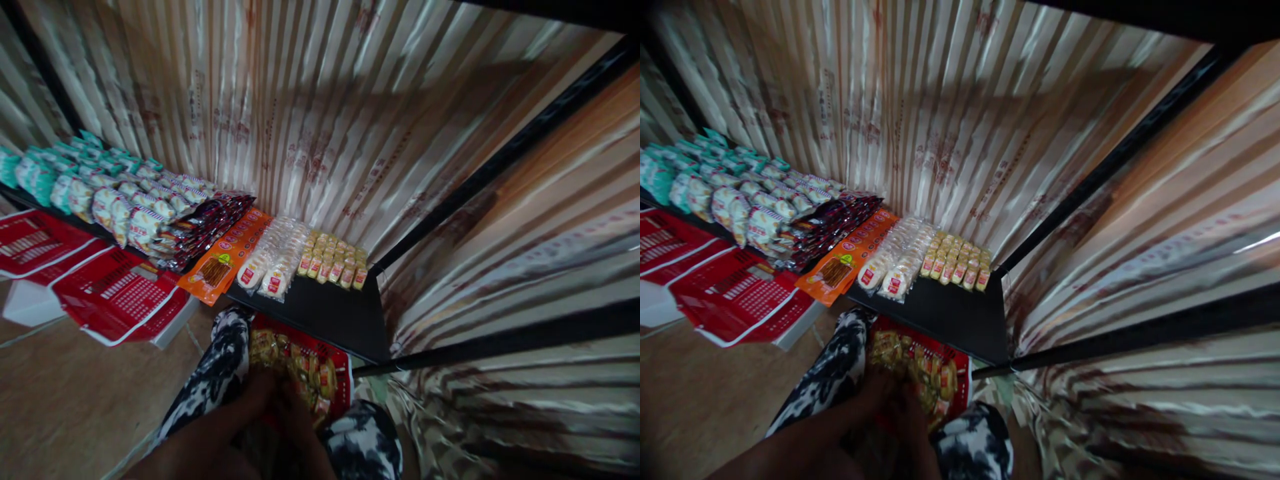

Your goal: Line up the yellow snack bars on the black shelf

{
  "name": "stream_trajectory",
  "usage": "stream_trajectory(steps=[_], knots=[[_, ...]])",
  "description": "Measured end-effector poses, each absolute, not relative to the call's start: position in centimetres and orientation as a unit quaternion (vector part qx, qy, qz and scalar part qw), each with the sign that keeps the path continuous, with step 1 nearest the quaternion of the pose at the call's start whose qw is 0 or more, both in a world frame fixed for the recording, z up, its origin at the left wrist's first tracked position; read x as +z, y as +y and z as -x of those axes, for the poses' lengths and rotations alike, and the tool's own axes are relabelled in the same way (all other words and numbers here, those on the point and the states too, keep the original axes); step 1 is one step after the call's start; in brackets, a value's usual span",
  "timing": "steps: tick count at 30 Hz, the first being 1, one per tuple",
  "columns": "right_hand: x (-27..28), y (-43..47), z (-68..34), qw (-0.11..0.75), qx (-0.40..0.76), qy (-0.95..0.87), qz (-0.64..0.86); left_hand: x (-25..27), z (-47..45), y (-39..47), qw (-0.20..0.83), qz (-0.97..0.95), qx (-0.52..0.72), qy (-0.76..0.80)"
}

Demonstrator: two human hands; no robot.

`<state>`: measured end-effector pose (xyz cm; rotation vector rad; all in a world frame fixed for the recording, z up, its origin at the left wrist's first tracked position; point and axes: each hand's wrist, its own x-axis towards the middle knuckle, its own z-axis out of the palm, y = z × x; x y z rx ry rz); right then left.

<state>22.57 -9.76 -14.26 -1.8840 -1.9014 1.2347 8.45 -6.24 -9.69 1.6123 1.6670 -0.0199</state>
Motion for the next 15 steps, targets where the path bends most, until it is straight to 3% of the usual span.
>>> stream_trajectory(steps=[15], knots=[[-12.6,-8.3,-20.9,0.217,0.404,-0.552,0.697,-9.1,-9.2,-6.2,0.398,-0.662,0.113,0.625]])
